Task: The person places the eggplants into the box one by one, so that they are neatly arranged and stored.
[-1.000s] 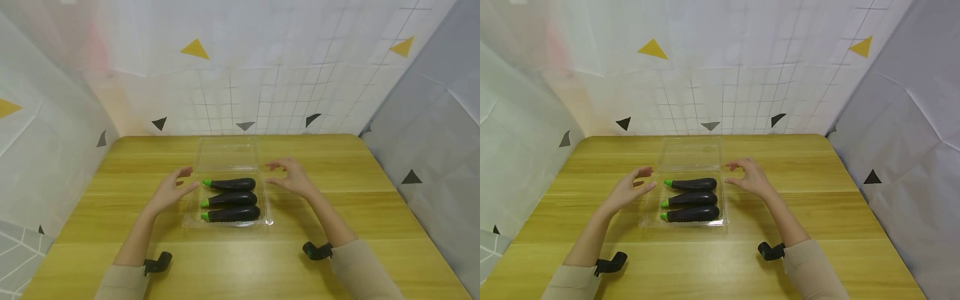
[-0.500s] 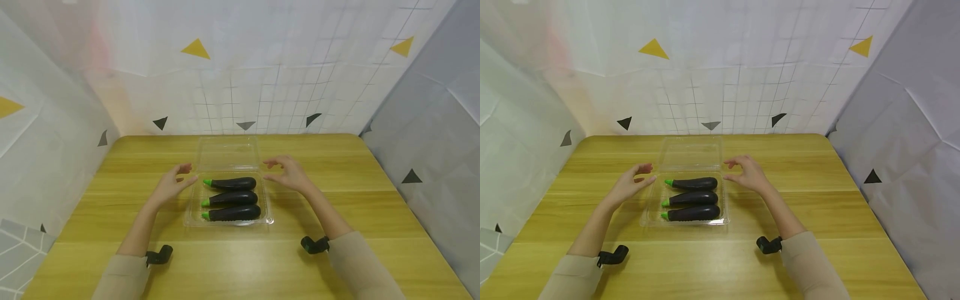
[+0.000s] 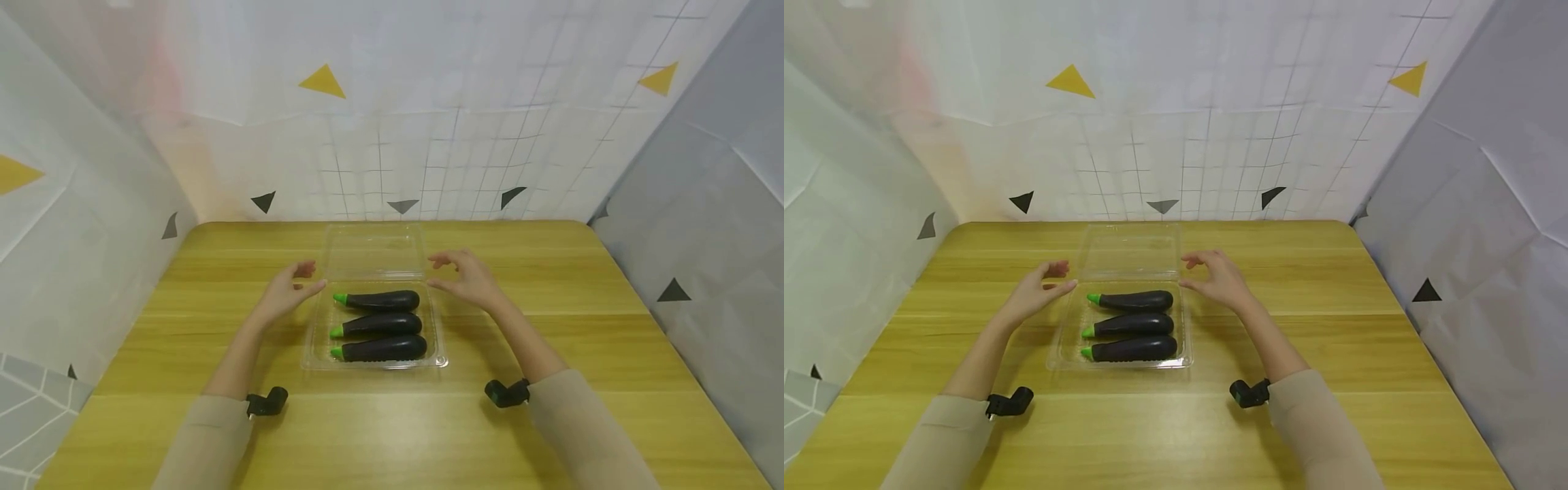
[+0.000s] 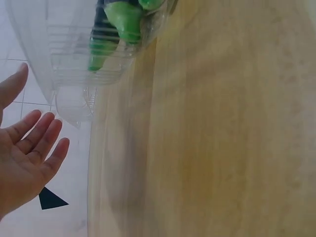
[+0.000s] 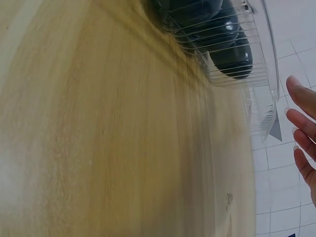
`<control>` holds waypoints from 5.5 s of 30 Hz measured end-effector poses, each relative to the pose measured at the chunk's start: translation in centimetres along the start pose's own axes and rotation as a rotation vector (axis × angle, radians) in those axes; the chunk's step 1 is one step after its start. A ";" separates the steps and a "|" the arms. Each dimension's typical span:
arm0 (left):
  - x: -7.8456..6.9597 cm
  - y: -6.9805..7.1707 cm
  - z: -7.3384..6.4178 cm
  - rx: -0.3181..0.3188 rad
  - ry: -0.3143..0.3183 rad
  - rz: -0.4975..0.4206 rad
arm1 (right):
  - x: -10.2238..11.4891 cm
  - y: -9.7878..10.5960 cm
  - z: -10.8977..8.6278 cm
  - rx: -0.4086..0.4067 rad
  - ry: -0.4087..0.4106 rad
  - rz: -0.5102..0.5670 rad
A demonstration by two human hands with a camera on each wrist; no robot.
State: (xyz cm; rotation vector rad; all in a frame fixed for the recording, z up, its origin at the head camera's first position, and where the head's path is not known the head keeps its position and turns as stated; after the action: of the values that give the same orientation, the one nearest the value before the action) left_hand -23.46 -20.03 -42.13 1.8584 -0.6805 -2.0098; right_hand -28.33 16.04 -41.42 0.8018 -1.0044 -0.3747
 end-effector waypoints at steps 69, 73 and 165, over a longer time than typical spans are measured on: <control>1.5 -0.7 3.7 -0.137 0.223 -0.323 | -1.5 -1.6 0.9 -0.069 -0.128 0.130; 1.4 -0.6 3.4 -0.158 0.159 -0.324 | -1.2 -1.4 1.1 -0.070 -0.101 0.115; -4.2 2.6 2.3 -0.375 -0.180 -0.290 | 3.1 2.2 1.6 -0.373 0.104 -0.079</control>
State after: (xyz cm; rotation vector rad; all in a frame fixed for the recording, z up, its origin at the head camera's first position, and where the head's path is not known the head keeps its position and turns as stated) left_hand -25.47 -19.62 -37.09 1.6381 -0.0603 -2.3114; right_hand -28.31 14.93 -37.49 0.5182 -0.7766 -0.5634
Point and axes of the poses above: each hand's wrist, its own z-axis towards the middle knuckle, its own y-axis out of the back of the hand, x = y × z, the point moved 3 cm from there along z, towards the middle knuckle, and after that the axes turned 3 degrees about -x, right-handed, at the moved point
